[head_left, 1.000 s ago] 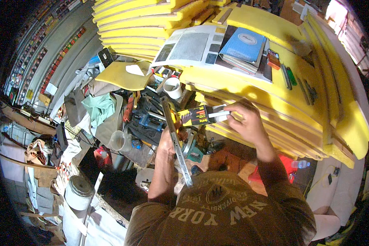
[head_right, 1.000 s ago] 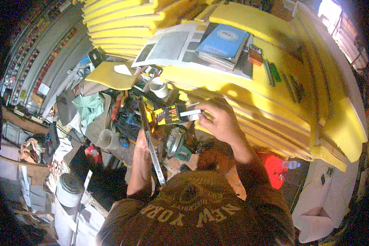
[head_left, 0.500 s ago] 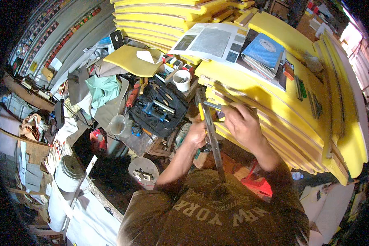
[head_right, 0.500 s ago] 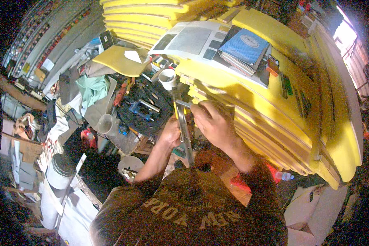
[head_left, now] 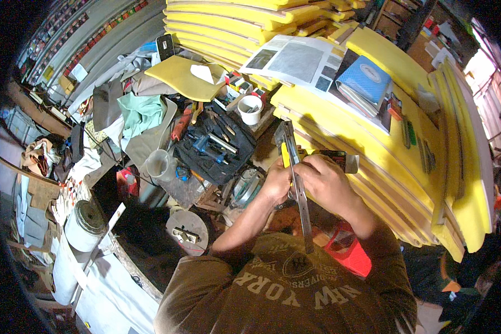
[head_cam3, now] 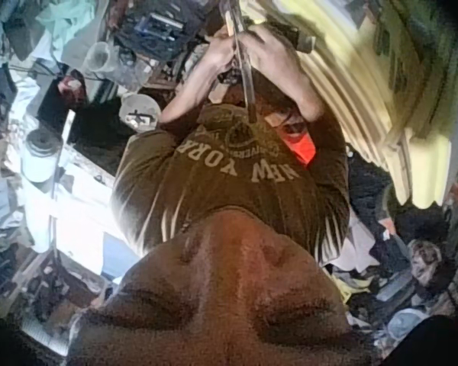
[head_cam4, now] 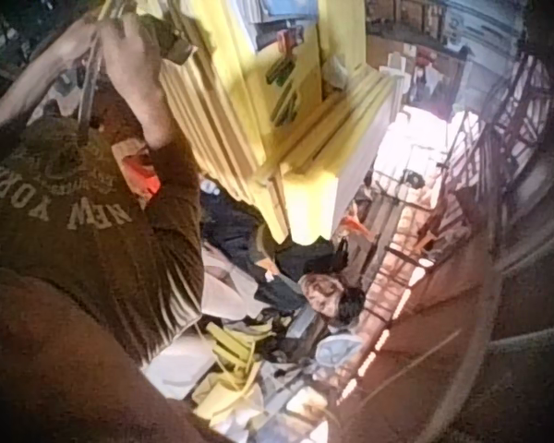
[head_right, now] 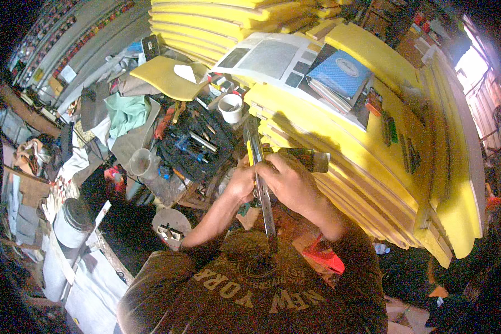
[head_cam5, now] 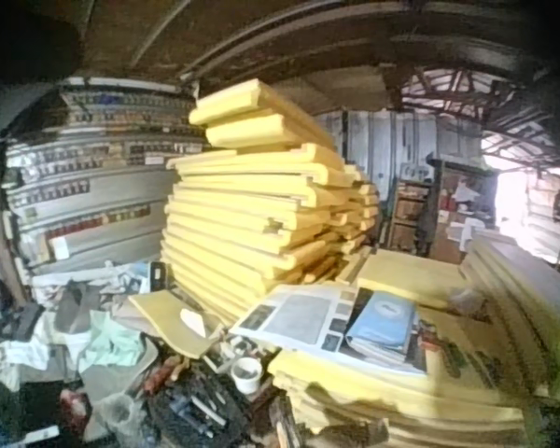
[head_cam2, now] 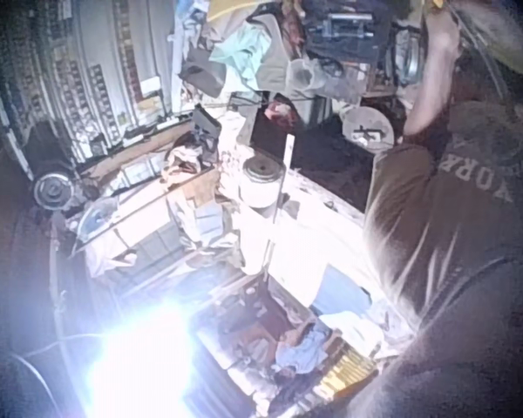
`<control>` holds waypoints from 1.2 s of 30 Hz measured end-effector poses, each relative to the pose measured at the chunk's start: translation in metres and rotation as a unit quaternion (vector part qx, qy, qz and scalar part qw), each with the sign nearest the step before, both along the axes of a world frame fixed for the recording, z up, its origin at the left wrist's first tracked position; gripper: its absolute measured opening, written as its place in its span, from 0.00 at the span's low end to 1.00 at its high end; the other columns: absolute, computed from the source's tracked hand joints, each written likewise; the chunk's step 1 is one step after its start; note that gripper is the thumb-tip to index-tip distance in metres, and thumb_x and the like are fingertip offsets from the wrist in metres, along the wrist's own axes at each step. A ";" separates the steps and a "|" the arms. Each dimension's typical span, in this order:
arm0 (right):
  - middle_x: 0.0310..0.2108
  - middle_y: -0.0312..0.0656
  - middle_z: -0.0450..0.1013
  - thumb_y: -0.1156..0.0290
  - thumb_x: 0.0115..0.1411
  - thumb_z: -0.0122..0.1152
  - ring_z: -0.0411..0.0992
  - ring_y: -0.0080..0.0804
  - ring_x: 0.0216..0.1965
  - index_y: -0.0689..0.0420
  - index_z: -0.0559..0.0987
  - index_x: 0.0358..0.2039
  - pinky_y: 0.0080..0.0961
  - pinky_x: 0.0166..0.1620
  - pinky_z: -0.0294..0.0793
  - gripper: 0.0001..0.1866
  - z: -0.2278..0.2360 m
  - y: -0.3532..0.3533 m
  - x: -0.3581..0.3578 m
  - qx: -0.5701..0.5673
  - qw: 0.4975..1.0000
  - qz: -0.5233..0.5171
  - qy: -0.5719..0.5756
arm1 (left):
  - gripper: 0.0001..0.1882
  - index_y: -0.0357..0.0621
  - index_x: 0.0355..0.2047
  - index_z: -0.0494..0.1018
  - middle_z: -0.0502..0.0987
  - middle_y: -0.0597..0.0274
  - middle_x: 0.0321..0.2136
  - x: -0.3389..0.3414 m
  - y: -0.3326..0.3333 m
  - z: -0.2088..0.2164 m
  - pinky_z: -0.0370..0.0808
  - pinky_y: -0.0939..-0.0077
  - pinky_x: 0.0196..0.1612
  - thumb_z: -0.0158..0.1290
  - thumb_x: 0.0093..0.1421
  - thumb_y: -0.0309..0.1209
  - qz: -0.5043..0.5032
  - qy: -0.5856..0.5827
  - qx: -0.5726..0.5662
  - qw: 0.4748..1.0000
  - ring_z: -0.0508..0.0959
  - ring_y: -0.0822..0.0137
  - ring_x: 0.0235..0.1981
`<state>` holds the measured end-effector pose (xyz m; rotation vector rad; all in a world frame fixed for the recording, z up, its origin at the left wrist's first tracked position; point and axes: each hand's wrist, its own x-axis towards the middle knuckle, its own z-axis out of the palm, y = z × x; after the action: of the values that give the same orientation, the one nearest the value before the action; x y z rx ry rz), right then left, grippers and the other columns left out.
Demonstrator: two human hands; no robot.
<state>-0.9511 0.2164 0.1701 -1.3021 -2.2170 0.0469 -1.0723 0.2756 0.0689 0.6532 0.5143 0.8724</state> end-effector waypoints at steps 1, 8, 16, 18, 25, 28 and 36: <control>0.31 0.44 0.69 0.75 0.50 0.56 0.71 0.41 0.32 0.58 0.74 0.35 0.32 0.34 0.73 0.10 0.001 0.001 0.000 -0.005 1.000 0.002 0.023 | 0.19 0.40 0.50 0.63 0.74 0.60 0.33 -0.001 0.001 -0.004 0.75 0.80 0.28 0.48 0.56 0.24 -0.008 -0.001 0.008 1.000 0.75 0.73 0.27; 0.32 0.46 0.72 0.79 0.47 0.58 0.73 0.43 0.33 0.59 0.74 0.35 0.32 0.35 0.73 0.11 -0.003 0.004 -0.001 0.039 0.990 -0.026 0.131 | 0.11 0.40 0.41 0.66 0.72 0.67 0.26 0.003 -0.001 0.000 0.70 0.84 0.22 0.50 0.57 0.25 0.014 0.020 0.001 1.000 0.72 0.78 0.22; 0.29 0.44 0.73 0.83 0.48 0.56 0.74 0.34 0.30 0.63 0.75 0.33 0.25 0.34 0.72 0.10 -0.023 -0.004 -0.003 0.016 0.976 -0.086 0.199 | 0.13 0.40 0.42 0.66 0.72 0.68 0.26 0.006 -0.004 0.008 0.70 0.84 0.22 0.51 0.57 0.25 0.041 0.011 -0.005 0.999 0.71 0.78 0.22; 0.29 0.42 0.73 0.83 0.49 0.56 0.72 0.28 0.30 0.63 0.75 0.33 0.23 0.34 0.71 0.09 -0.031 -0.005 -0.005 -0.021 0.950 -0.107 0.293 | 0.13 0.40 0.42 0.66 0.72 0.68 0.25 0.007 -0.004 0.007 0.70 0.84 0.22 0.51 0.56 0.24 0.033 0.017 -0.003 0.999 0.72 0.78 0.21; 0.28 0.39 0.73 0.83 0.50 0.56 0.70 0.23 0.29 0.63 0.75 0.34 0.20 0.34 0.70 0.09 -0.053 -0.017 -0.013 -0.052 0.889 -0.178 0.418 | 0.10 0.38 0.38 0.67 0.73 0.64 0.23 0.009 -0.002 0.008 0.72 0.81 0.23 0.50 0.54 0.20 0.005 0.011 -0.010 1.000 0.73 0.75 0.20; 0.28 0.45 0.74 0.78 0.50 0.58 0.74 0.36 0.29 0.61 0.74 0.33 0.28 0.35 0.72 0.08 -0.042 -0.020 -0.015 -0.025 0.924 -0.192 0.330 | 0.10 0.38 0.37 0.66 0.72 0.64 0.23 0.013 -0.002 0.002 0.72 0.81 0.23 0.50 0.54 0.20 0.000 -0.013 -0.020 1.000 0.73 0.75 0.21; 0.27 0.47 0.72 0.80 0.45 0.58 0.74 0.37 0.28 0.62 0.72 0.30 0.27 0.32 0.72 0.09 -0.022 -0.022 -0.012 0.002 0.956 -0.189 0.226 | 0.26 0.40 0.54 0.59 0.71 0.66 0.28 0.019 0.003 -0.020 0.73 0.81 0.25 0.49 0.54 0.20 -0.043 -0.008 -0.002 0.999 0.73 0.74 0.23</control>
<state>-0.9634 0.1949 0.1477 -1.5171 -1.5640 0.1778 -1.0534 0.2791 0.0491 0.6591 0.4692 0.7948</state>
